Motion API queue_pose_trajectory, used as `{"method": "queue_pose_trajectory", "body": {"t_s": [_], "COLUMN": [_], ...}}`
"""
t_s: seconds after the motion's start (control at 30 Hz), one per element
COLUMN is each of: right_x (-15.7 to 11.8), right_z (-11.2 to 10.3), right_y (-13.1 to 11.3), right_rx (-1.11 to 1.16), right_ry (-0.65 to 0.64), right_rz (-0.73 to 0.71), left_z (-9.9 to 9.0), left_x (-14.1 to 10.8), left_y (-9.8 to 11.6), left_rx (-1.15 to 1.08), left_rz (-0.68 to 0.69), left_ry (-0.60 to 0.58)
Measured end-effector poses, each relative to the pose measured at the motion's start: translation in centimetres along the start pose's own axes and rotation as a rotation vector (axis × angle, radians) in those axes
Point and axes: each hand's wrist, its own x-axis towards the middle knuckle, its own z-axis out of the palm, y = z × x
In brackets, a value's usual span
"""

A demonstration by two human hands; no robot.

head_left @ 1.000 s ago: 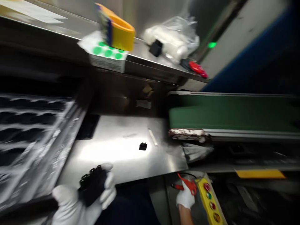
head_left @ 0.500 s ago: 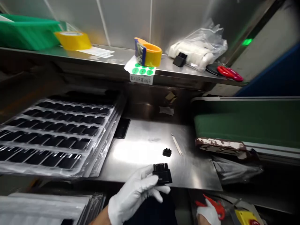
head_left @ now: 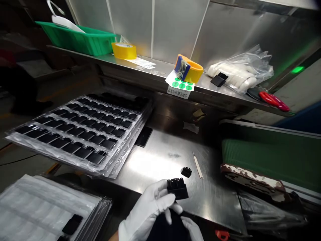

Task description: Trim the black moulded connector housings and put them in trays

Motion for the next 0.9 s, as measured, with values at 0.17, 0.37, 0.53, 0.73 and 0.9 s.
{"method": "queue_pose_trajectory", "body": {"t_s": [0.17, 0.37, 0.53, 0.73, 0.9], "right_x": [-5.0, -11.3, -13.1, -14.3, -15.1], "right_z": [4.8, 10.0, 10.9, 11.4, 11.9], "right_y": [-7.5, -17.7, -19.5, -19.9, -20.4], "right_rx": [0.203, -0.058, -0.223, -0.114, -0.169], "right_ry": [-0.122, -0.169, -0.034, -0.056, -0.041], "right_rz": [-0.034, -0.298, -0.23, -0.091, -0.062], "left_z": [-1.8, -0.3, 0.8, 1.8, 1.8], "left_x": [0.6, 1.2, 0.3, -1.0, -1.1], "left_y": [-1.0, 0.1, 0.3, 0.0, 0.5], "left_rx": [0.02, 0.222, 0.161, 0.027, -0.079], "left_rz": [0.094, -0.067, -0.092, -0.089, -0.141], "left_ry": [-0.14, -0.069, -0.09, -0.111, -0.113]}}
